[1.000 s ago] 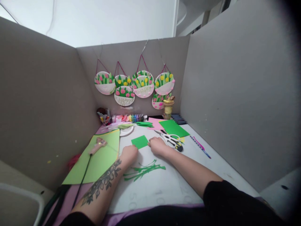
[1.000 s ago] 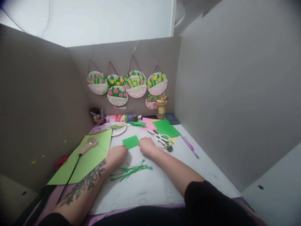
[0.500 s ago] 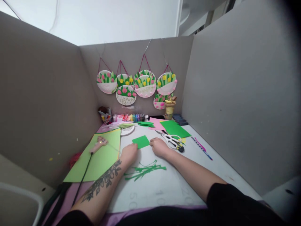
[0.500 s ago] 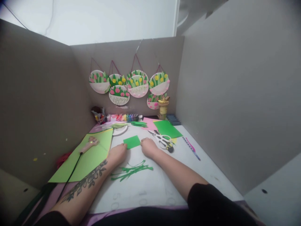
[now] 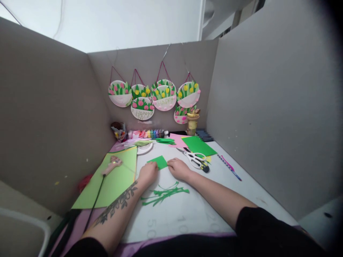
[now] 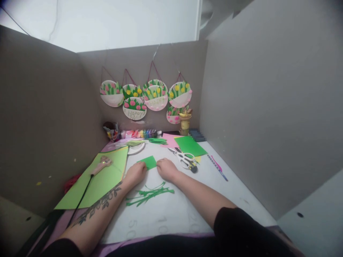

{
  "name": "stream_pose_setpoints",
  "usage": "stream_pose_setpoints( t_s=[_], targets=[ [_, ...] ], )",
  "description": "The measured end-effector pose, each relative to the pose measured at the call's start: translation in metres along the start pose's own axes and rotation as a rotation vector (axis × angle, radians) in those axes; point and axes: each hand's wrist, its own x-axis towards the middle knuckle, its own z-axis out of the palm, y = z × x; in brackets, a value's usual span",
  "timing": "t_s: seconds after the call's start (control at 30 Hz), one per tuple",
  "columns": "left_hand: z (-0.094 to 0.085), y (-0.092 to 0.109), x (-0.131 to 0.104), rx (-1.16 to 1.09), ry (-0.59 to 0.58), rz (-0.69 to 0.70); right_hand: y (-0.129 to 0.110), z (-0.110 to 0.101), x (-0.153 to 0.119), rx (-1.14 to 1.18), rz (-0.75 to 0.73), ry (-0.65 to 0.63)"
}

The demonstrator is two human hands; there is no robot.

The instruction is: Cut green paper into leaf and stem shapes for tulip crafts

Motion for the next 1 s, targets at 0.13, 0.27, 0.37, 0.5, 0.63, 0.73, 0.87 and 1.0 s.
stream_pose_setpoints(
  t_s=[0.13,0.27,0.37,0.5,0.63,0.73,0.87,1.0],
  targets=[
    [0.003,-0.003,0.002,-0.009,0.009,0.004,0.015,-0.005,0.002,-0.011,0.054,0.101],
    [0.005,-0.003,0.003,-0.009,-0.002,-0.005,0.039,-0.024,0.000,-0.130,0.214,0.169],
    [0.004,-0.003,0.003,-0.010,-0.014,-0.010,0.058,-0.040,-0.005,-0.230,0.401,0.141],
    [0.003,-0.002,0.002,-0.006,-0.018,-0.002,0.081,-0.054,-0.011,-0.272,0.605,0.068],
    [0.002,-0.002,0.002,0.003,-0.018,-0.001,0.094,-0.061,-0.013,-0.223,0.706,-0.008],
    [0.001,-0.001,0.002,0.008,-0.014,0.005,0.097,-0.065,-0.014,-0.170,0.717,-0.026],
    [0.002,-0.001,0.002,0.010,-0.023,0.017,0.101,-0.068,-0.015,-0.118,0.736,-0.013],
    [0.002,-0.002,0.002,0.008,-0.018,0.021,0.111,-0.069,-0.015,-0.066,0.745,-0.016]
  ],
)
